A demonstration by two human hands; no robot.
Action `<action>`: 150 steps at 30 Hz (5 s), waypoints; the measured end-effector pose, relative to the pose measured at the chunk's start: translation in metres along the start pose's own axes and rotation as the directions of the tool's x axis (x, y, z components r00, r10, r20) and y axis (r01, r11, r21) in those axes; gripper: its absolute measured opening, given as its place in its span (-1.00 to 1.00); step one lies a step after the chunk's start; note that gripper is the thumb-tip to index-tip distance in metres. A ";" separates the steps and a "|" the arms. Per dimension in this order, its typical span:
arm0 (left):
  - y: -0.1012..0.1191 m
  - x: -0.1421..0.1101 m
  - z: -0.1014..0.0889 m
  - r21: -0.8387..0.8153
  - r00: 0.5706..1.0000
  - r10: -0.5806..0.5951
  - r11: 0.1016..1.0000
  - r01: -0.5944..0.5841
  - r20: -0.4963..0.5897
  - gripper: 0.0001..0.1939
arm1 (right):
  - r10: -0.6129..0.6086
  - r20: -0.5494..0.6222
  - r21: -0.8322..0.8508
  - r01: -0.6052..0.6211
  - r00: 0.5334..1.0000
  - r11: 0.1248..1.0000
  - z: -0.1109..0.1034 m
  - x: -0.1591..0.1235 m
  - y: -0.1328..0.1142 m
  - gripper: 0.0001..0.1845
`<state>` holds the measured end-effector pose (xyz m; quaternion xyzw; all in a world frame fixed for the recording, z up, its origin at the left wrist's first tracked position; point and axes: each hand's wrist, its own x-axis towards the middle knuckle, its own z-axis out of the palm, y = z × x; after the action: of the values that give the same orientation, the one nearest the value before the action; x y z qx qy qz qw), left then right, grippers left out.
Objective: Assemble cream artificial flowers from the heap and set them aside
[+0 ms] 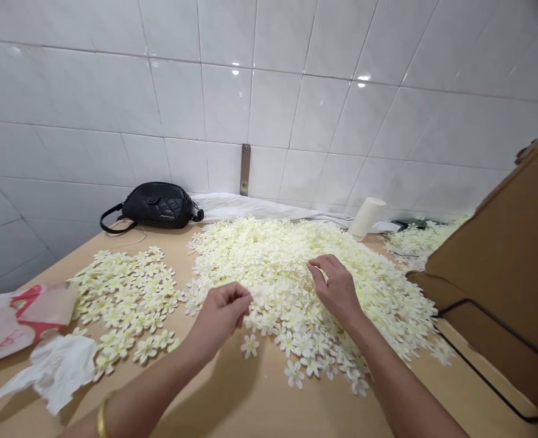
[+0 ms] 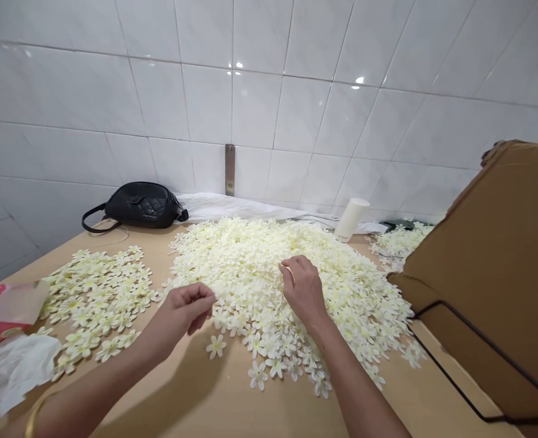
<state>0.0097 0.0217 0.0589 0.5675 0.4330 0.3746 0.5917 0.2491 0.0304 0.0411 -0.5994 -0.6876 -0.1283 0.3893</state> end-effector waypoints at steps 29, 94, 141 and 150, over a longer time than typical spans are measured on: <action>-0.026 -0.009 -0.039 0.365 0.945 0.237 0.920 -0.144 -0.226 -0.86 | -0.324 0.500 0.139 0.294 0.803 0.945 0.013 -0.067 -0.109 -0.81; -0.043 -0.011 0.002 -0.324 0.978 -0.147 0.927 0.189 0.150 -0.84 | 0.031 0.339 0.478 -0.200 0.940 0.856 0.017 -0.064 -0.105 -0.79; -0.038 -0.013 0.008 -0.172 0.976 -0.149 0.969 0.176 0.159 -0.79 | 0.170 0.592 0.561 -0.554 0.788 0.615 0.010 -0.059 -0.101 -0.77; -0.033 -0.016 0.011 -0.084 0.991 -0.127 0.988 0.130 0.041 -0.85 | 0.241 0.594 0.614 -0.626 0.767 0.480 0.014 -0.059 -0.101 -0.84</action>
<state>0.0127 0.0005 0.0273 0.5190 0.4415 0.3440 0.6461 0.1489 -0.0287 0.0203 -0.5354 -0.5575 0.4279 0.4685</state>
